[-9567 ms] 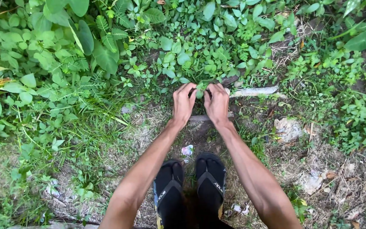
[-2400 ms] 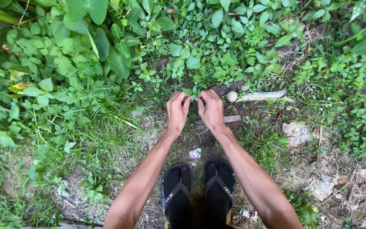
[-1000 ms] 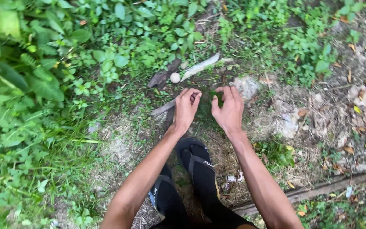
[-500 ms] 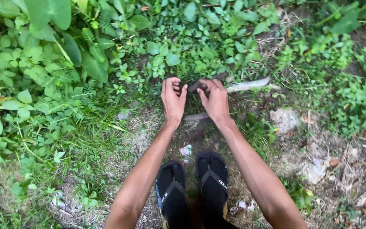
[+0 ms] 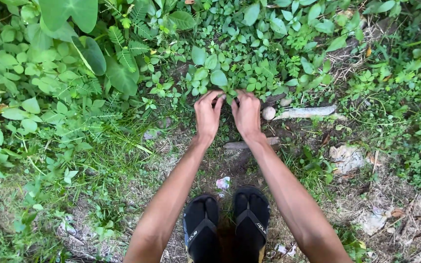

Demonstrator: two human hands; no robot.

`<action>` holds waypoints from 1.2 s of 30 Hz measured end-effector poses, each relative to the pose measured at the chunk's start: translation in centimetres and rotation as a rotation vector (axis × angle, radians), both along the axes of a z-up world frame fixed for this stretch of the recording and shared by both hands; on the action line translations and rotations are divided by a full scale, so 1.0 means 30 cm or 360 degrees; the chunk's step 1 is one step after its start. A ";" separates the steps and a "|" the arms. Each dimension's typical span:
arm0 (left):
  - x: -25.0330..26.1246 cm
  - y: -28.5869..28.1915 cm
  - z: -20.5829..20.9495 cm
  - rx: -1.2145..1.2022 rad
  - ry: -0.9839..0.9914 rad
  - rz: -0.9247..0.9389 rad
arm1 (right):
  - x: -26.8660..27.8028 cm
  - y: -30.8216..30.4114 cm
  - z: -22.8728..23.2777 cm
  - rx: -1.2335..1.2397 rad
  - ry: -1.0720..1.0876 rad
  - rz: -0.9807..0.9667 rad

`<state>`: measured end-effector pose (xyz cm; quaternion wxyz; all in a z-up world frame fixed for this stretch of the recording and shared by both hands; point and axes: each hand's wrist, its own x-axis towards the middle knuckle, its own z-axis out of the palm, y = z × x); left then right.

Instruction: Picking and collecting small green plants from the ground in an outdoor garden.

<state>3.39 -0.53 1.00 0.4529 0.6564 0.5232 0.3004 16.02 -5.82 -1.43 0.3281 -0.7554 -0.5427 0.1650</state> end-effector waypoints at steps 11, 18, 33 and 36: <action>-0.013 -0.021 -0.007 0.0010 0.0082 -0.0064 | -0.001 -0.019 0.054 -0.0182 0.0093 -0.0046; -0.028 -0.071 0.104 0.0084 -0.0016 -0.0136 | -0.001 -0.091 0.169 -0.0233 0.0064 -0.0072; 0.161 -0.300 0.293 -0.0265 -0.0427 -0.0284 | 0.147 -0.391 0.489 -0.0020 0.0380 -0.0466; 0.226 -0.361 0.320 -0.0279 -0.0506 -0.0390 | 0.188 -0.475 0.557 -0.0061 0.0382 -0.0667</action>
